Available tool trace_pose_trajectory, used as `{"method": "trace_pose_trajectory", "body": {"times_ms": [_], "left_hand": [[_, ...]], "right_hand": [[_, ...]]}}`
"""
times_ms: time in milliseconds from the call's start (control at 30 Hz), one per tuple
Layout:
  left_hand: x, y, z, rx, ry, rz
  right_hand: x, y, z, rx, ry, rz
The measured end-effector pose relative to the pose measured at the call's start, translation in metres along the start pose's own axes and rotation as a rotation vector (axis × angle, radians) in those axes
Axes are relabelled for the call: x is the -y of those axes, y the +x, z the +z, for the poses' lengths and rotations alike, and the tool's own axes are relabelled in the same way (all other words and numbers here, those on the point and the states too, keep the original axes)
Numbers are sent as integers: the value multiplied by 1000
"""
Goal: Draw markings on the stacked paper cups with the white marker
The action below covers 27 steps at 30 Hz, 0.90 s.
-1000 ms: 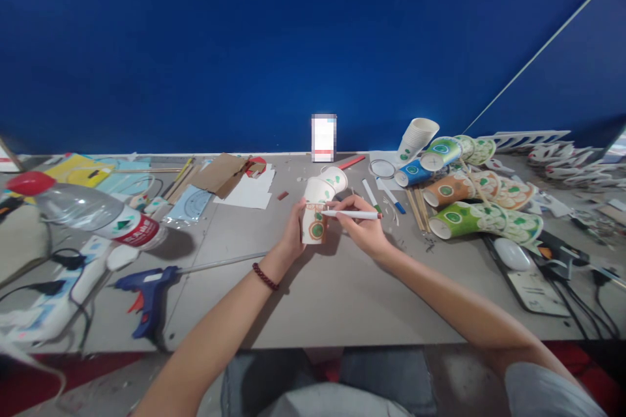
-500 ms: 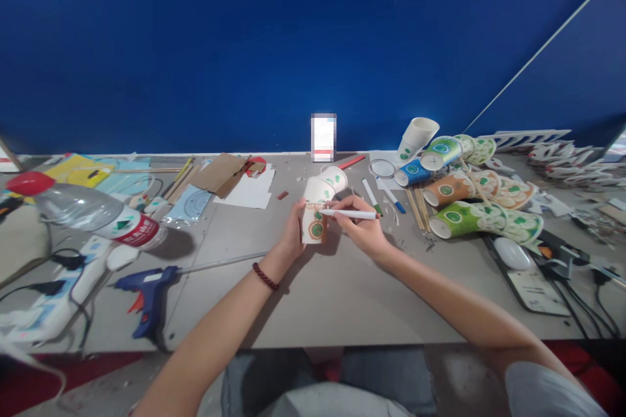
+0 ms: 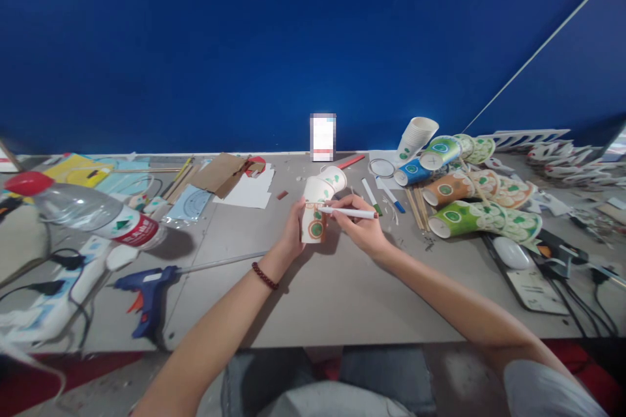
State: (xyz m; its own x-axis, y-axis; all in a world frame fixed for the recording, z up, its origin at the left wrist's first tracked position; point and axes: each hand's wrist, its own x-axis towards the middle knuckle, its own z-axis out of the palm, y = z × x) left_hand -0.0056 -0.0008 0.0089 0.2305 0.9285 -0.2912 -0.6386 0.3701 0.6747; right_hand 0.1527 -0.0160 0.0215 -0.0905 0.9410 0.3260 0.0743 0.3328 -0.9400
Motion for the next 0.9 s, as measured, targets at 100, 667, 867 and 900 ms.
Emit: {"method": "trace_pose_trajectory", "body": {"times_ms": [100, 667, 867, 900], "left_hand": [[1, 1, -1, -16, -2, -10], [-2, 0, 1, -26, 1, -8], [-2, 0, 1, -34, 10, -30], [-1, 0, 1, -25, 6, -25]], "right_hand": [[0, 1, 0, 4, 47, 3], [-3, 1, 0, 6, 57, 27], [-2, 2, -1, 12, 79, 17], [-2, 2, 0, 6, 72, 23]]}}
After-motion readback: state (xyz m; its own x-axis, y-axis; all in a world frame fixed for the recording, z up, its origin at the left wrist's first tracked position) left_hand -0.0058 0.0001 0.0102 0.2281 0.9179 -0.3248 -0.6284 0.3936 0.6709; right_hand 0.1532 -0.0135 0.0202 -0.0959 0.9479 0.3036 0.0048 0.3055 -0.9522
